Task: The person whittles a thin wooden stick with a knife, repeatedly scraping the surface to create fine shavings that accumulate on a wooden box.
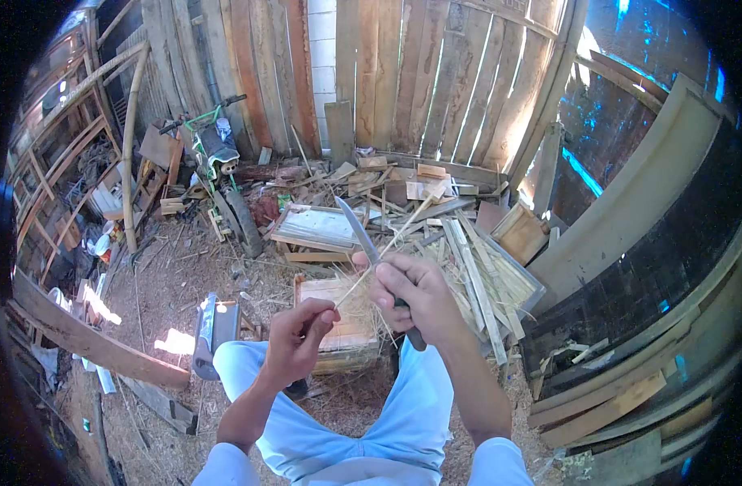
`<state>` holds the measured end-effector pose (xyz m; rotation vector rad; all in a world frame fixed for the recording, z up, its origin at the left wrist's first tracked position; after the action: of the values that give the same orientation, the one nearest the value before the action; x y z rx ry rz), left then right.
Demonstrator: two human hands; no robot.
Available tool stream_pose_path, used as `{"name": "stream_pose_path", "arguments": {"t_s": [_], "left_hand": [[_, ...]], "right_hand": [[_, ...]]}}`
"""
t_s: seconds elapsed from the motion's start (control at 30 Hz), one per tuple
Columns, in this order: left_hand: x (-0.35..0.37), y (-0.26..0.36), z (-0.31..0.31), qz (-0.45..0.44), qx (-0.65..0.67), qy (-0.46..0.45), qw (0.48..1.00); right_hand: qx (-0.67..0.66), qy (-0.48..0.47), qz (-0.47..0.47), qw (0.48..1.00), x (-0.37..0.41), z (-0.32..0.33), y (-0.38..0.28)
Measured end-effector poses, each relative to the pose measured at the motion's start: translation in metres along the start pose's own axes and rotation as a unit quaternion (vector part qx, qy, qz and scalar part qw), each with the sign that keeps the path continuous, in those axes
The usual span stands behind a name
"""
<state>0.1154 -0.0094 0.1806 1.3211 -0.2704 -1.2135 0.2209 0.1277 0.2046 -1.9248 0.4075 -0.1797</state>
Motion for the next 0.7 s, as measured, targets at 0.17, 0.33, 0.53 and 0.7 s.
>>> {"name": "stream_pose_path", "arguments": {"t_s": [0.17,0.33,0.53,0.7], "left_hand": [[-0.001,-0.011,-0.002,0.045,0.099,-0.008,0.994],[-0.003,-0.015,-0.003,0.059,0.045,-0.017,0.997],[0.003,-0.019,-0.001,0.075,0.026,-0.018,0.997],[0.004,-0.029,-0.002,0.047,0.009,0.005,0.999]], "right_hand": [[0.076,0.005,0.030,0.997,0.001,-0.015,0.007],[0.056,0.067,0.014,0.996,-0.012,0.005,0.000],[0.074,0.068,0.005,0.995,-0.013,0.020,0.001],[0.033,0.082,0.034,0.996,-0.013,0.021,-0.004]]}}
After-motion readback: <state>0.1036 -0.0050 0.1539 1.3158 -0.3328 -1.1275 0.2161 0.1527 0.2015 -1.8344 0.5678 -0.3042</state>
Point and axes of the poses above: each hand's wrist, its own x-axis away from the middle knuckle, its own z-axis out of the back of the hand, y = z × x, the point moved 5 cm from there along -x, towards the middle knuckle, and after that the axes turned 1 degree about -y, right-handed, at the moved point
